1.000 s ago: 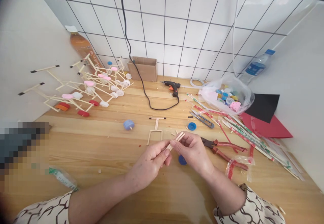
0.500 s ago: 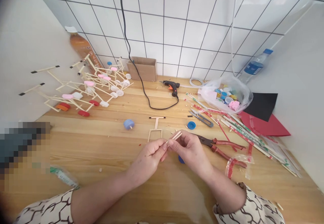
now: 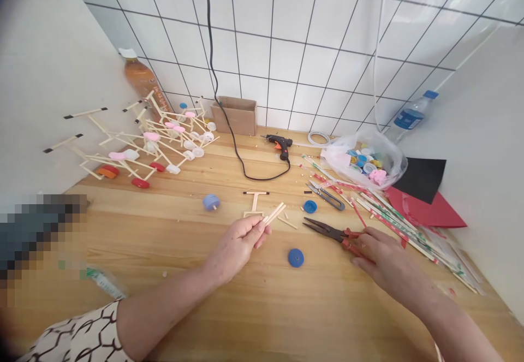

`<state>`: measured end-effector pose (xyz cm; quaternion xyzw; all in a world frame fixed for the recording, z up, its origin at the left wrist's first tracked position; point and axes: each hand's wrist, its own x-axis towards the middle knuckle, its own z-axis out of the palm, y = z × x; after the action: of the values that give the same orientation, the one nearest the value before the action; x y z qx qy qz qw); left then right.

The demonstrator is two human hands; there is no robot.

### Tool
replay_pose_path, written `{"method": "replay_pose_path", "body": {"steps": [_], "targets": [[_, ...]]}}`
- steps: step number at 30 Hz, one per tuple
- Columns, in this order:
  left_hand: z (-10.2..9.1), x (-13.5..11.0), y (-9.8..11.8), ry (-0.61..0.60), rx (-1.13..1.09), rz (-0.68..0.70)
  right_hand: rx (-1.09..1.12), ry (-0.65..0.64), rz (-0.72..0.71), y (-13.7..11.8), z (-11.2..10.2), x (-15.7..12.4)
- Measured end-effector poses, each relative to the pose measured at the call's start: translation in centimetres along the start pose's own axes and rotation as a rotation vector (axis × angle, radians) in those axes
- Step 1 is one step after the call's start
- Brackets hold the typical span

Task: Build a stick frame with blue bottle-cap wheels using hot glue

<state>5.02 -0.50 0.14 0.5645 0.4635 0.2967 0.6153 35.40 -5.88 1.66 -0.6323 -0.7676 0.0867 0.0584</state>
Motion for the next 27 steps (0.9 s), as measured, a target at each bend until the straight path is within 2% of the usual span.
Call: {"method": "replay_pose_path", "body": {"steps": [3,7,10,13,17,20,23,27], "targets": [[-0.1,0.1,-0.1,0.01,0.015,0.013,-0.001,-0.033,-0.039,-0.1,0.7,0.2],[-0.4,0.4,-0.3,0.037,0.001,0.034,0.091,0.029,0.038,-0.8,0.8,0.4],[-0.8,0.7,-0.3,0.071,-0.038,0.047,0.374,-0.007,0.197,-2.2,0.0,0.5],[-1.3,1.0,-0.2,0.103,-0.073,0.058,0.727,-0.154,0.343,-4.4,-0.8,0.8],[-1.9,1.2,0.0,0.134,-0.109,0.083,1.287,-0.38,0.328,-7.1,-1.0,1.8],[-2.3,1.3,0.2,0.16,-0.133,0.102,1.571,-0.477,0.308,-8.2,-0.3,2.6],[-2.4,1.3,0.3,0.164,-0.149,0.084,1.591,-0.487,0.27,-8.6,0.1,3.1],[-2.3,1.4,0.4,0.17,-0.14,0.074,1.353,-0.457,0.27,-8.6,0.0,3.2]]}}
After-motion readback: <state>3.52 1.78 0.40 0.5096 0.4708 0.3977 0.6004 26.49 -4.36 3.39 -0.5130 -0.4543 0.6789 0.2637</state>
